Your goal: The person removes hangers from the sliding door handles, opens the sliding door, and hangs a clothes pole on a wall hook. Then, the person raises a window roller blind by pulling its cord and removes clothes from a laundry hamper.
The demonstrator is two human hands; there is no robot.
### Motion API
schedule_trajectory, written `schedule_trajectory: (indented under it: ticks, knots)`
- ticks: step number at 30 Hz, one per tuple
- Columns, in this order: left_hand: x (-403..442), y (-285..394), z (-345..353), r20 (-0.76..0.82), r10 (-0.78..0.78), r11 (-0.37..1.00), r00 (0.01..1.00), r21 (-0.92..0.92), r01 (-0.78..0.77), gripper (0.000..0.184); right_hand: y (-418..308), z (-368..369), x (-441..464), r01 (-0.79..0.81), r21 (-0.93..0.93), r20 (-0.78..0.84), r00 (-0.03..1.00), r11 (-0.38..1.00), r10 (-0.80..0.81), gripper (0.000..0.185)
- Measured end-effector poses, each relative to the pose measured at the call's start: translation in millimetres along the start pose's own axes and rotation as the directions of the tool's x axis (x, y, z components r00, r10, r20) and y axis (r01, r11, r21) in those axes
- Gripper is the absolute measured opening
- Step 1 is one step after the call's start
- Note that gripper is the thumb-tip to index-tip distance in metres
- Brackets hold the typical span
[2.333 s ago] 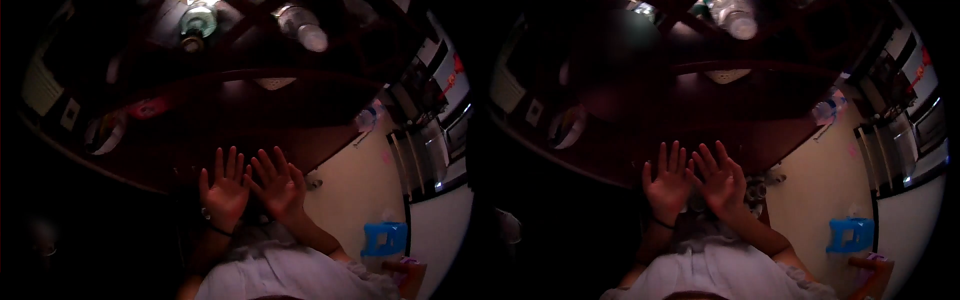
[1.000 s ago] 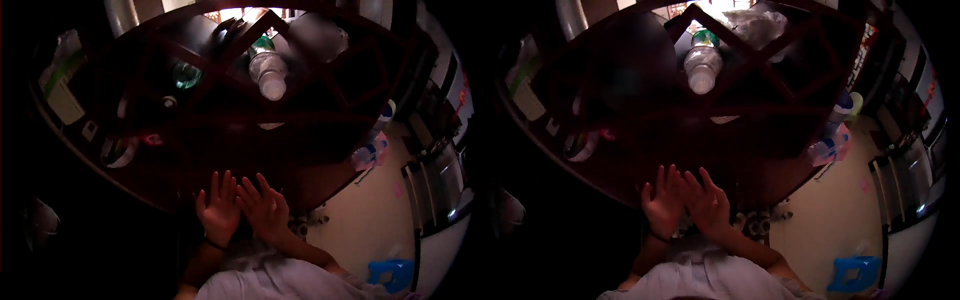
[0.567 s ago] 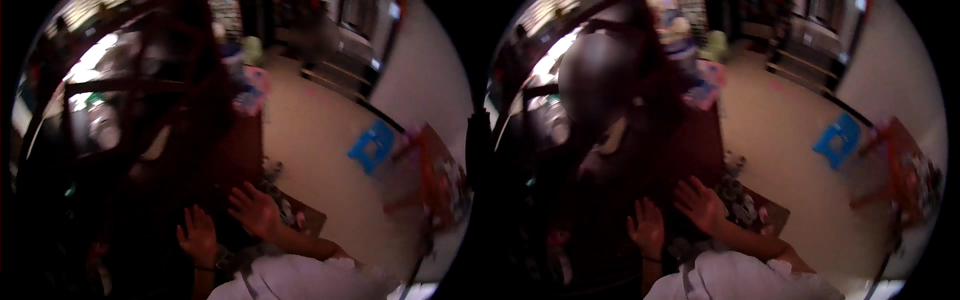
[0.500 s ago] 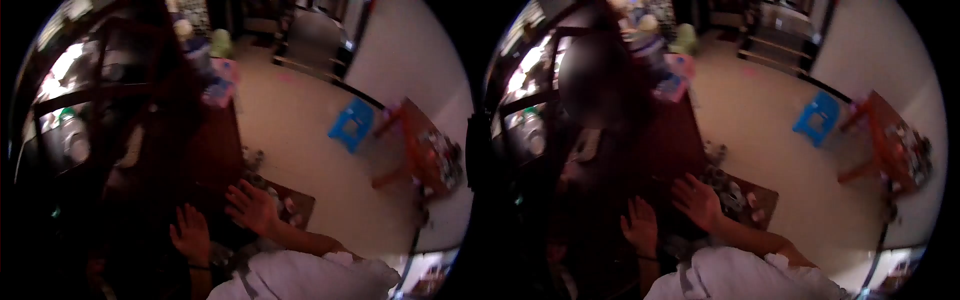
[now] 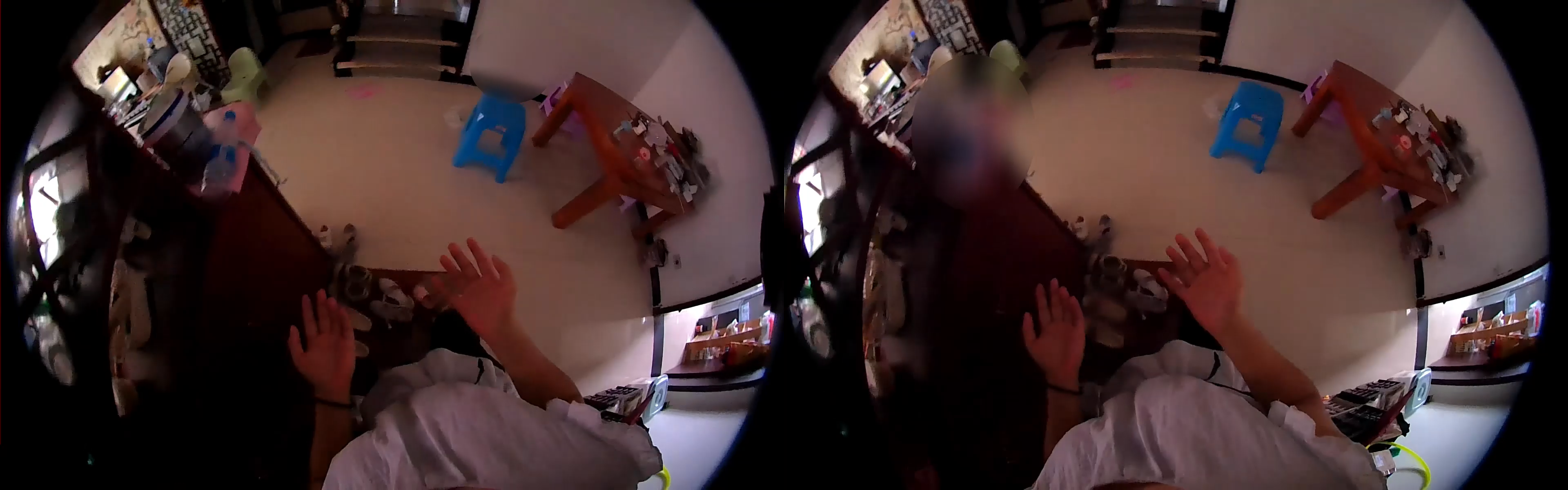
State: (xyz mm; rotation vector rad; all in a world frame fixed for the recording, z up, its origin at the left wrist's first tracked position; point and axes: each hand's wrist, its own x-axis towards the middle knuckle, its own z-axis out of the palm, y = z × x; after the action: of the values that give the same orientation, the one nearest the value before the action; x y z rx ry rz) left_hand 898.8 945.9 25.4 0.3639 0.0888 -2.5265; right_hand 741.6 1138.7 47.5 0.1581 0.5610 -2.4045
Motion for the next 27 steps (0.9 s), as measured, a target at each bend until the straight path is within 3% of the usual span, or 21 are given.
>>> schedule_trajectory:
  ticks: [8, 10, 12, 14, 22, 25, 27]
  knots:
    - [170, -121, 20, 0.066, -0.119, 0.993, 0.991, -0.021, 0.12, 0.047, -85, -21, 126, -0.078, -0.003, -0.006, 0.997, 0.997, 0.078, 0.042]
    - [216, -156, 31, 0.097, -0.12, 0.989, 0.988, -0.073, 0.128, 0.046, -114, -25, 173, -0.136, 0.062, -0.093, 0.986, 0.989, 0.141, 0.043]
    - [255, -184, 46, -0.03, -0.119, 0.992, 0.992, -0.048, 0.118, 0.046, -146, -19, 224, -0.192, 0.021, -0.11, 0.975, 0.981, 0.194, 0.041]
    - [289, -200, 65, -0.029, -0.098, 0.993, 0.995, -0.063, 0.096, 0.045, -170, -2, 265, -0.252, -0.041, -0.06, 0.966, 0.967, 0.25, 0.04]
    - [379, -165, 99, -0.084, 0.167, 0.984, 0.982, -0.047, -0.171, 0.045, -177, 56, 405, -0.391, -0.101, 0.014, 0.919, 0.915, 0.394, 0.039]
    - [441, -152, 108, -0.176, 0.227, 0.962, 0.958, -0.114, -0.249, 0.045, -168, 77, 456, -0.433, -0.122, 0.021, 0.899, 0.893, 0.438, 0.038]
    - [494, -141, 110, 0.033, 0.201, 0.973, 0.979, -0.121, -0.196, 0.045, -151, 86, 500, -0.454, -0.133, 0.068, 0.882, 0.881, 0.465, 0.038]
